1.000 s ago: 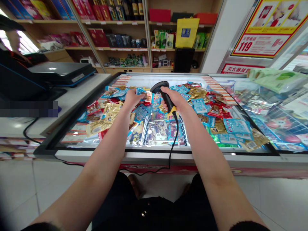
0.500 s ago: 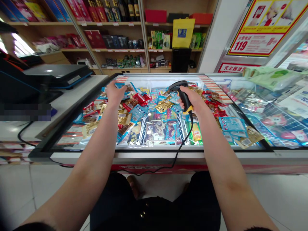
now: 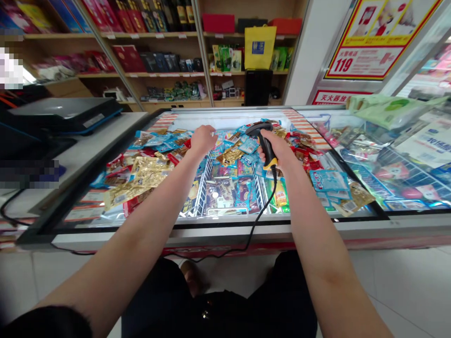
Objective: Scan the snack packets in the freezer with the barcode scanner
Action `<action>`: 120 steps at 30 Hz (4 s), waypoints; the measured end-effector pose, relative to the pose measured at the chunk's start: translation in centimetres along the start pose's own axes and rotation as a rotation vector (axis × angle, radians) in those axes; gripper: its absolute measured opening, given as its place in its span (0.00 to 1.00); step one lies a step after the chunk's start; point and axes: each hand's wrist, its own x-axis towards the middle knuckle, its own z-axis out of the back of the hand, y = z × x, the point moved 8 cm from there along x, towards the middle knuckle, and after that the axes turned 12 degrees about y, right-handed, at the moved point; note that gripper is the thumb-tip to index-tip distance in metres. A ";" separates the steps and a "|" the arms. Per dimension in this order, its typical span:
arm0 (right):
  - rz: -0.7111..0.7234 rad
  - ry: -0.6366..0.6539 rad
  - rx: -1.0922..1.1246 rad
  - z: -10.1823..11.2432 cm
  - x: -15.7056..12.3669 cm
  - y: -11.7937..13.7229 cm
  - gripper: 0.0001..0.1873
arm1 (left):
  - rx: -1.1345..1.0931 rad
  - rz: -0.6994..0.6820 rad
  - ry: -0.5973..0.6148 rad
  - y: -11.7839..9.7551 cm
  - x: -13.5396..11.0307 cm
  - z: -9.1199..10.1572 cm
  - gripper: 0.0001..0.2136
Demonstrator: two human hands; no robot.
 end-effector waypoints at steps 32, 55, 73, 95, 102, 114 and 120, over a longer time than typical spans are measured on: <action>-0.055 0.221 -0.091 -5.7 0.5 -1.3 0.16 | -0.572 0.119 -0.025 4.6 -2.0 0.7 0.12; -0.019 0.358 -0.214 -12.1 0.2 -1.2 0.18 | -0.606 0.081 -0.126 9.0 -1.7 1.4 0.14; -0.027 0.378 -0.215 -11.6 0.1 -1.4 0.19 | -0.533 0.069 -0.126 8.6 -1.8 1.5 0.13; 0.039 0.006 -0.109 -1.1 -0.3 0.2 0.15 | -0.167 0.322 -0.248 12.9 -4.2 6.8 0.10; 0.053 -0.035 -0.106 -0.3 -0.7 0.7 0.15 | -0.097 0.206 -0.315 7.8 -3.8 6.6 0.10; 0.066 -0.144 -0.093 1.8 -0.4 1.3 0.15 | -0.073 -0.100 0.079 -7.0 -0.5 -4.7 0.17; 0.079 -0.153 -0.125 1.3 -0.4 1.3 0.14 | -0.085 -0.106 0.160 -8.7 0.3 -7.5 0.21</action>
